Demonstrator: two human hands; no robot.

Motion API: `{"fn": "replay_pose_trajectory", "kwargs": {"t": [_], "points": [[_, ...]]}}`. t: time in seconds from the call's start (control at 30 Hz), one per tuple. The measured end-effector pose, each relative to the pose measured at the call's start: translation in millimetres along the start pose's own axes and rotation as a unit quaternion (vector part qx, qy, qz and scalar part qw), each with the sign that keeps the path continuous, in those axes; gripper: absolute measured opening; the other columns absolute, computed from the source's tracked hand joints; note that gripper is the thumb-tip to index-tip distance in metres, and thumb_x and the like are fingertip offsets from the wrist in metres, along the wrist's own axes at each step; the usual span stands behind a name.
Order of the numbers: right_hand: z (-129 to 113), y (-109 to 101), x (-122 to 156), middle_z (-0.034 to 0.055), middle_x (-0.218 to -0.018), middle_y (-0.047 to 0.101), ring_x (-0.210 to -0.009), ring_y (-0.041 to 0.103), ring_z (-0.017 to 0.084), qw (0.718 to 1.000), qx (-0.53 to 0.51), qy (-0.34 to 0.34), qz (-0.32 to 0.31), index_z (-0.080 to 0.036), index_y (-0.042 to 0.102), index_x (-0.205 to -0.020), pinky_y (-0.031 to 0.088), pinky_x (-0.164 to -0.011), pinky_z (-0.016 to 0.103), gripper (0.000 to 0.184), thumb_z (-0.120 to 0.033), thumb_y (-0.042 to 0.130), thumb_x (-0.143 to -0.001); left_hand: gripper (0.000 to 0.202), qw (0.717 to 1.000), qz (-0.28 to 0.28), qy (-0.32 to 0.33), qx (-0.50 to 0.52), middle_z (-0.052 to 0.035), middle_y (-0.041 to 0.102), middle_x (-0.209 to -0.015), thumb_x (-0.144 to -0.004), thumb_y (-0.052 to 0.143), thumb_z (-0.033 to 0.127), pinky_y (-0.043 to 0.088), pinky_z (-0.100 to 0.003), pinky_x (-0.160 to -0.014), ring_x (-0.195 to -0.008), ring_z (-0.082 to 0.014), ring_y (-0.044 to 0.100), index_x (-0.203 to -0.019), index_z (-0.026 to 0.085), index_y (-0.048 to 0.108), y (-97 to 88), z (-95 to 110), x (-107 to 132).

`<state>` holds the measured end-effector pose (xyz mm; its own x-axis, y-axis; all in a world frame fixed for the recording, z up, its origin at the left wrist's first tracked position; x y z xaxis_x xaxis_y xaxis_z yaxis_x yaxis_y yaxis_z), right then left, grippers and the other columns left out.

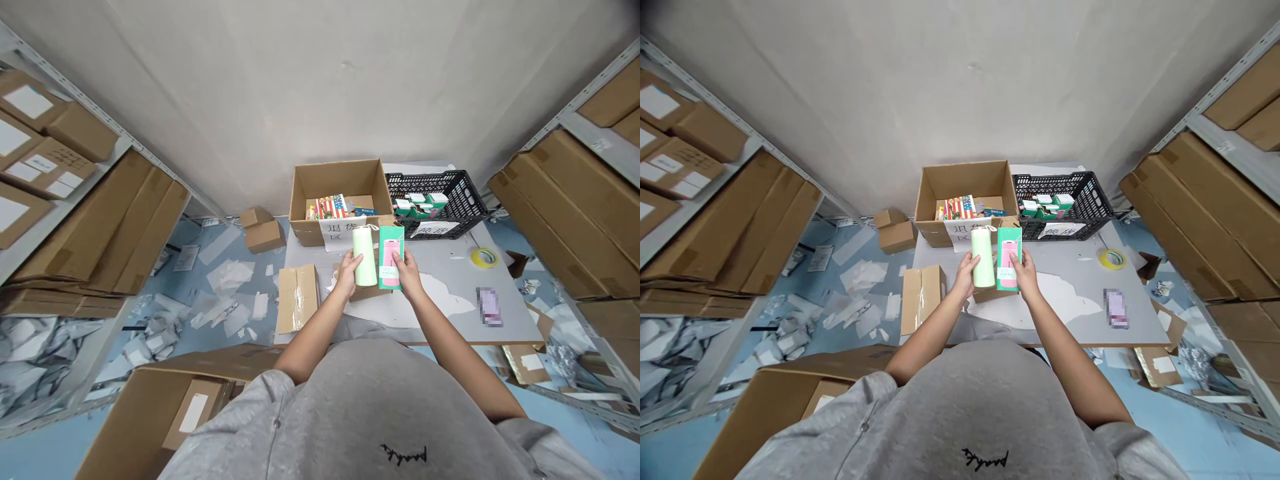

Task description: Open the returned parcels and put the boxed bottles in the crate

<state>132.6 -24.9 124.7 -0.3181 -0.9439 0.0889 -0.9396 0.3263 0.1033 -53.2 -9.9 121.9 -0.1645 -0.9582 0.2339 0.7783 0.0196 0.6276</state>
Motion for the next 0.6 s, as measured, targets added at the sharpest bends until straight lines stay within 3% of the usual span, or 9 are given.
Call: {"fn": "replay_pose_trajectory", "kwargs": {"t": [0.13, 0.33, 0.43, 0.6], "points": [[-3.6, 4.3, 2.7, 0.0085, -0.134, 0.071, -0.121, 0.068, 0.032, 1.000, 0.007, -0.003, 0.004, -0.027, 0.065, -0.131, 0.055, -0.106, 0.051, 0.065, -0.066, 0.075, -0.080, 0.065, 1.000, 0.010, -0.017, -0.005, -0.0053, 0.074, -0.110, -0.068, 0.091, 0.050, 0.055, -0.038, -0.094, -0.104, -0.0251, 0.071, -0.118, 0.022, 0.062, -1.5, 0.7, 1.5], [-7.0, 9.5, 9.1, 0.0094, -0.135, 0.071, -0.123, 0.066, 0.032, 0.999, 0.031, -0.012, 0.007, -0.026, 0.066, -0.129, 0.054, -0.107, 0.051, 0.063, -0.066, 0.075, -0.081, 0.066, 0.999, -0.038, -0.008, -0.018, -0.0092, 0.075, -0.118, -0.065, 0.095, 0.047, 0.053, -0.040, -0.100, -0.113, -0.0290, 0.069, -0.119, 0.020, 0.067, -1.4, 4.3, 4.2], [-5.7, 11.1, 9.9, 0.0091, -0.132, 0.071, -0.120, 0.068, 0.032, 0.999, 0.031, -0.005, 0.014, -0.026, 0.065, -0.130, 0.055, -0.105, 0.051, 0.064, -0.067, 0.074, -0.081, 0.065, 1.000, -0.016, -0.014, 0.014, -0.0083, 0.073, -0.125, -0.070, 0.091, 0.052, 0.052, -0.038, -0.102, -0.118, -0.0278, 0.067, -0.122, 0.021, 0.066, -8.2, 1.4, 1.7], [-2.3, 14.3, 7.8, 0.0089, -0.129, 0.073, -0.116, 0.069, 0.031, 0.999, 0.041, -0.005, 0.015, -0.025, 0.065, -0.128, 0.056, -0.102, 0.050, 0.063, -0.066, 0.074, -0.081, 0.072, 1.000, -0.013, -0.027, 0.005, -0.0068, 0.073, -0.120, -0.064, 0.097, 0.044, 0.054, -0.039, -0.098, -0.109, -0.0253, 0.070, -0.123, 0.022, 0.061, -9.4, -6.8, -2.3]]}}
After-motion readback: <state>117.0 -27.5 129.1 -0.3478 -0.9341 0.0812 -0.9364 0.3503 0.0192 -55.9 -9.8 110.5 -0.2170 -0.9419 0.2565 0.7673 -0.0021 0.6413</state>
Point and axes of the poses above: each hand's wrist, its own x-axis away from the middle knuckle, its own y-axis out of the palm, z = x × y, the point moved 4 cm from there along -x, towards the middle knuckle
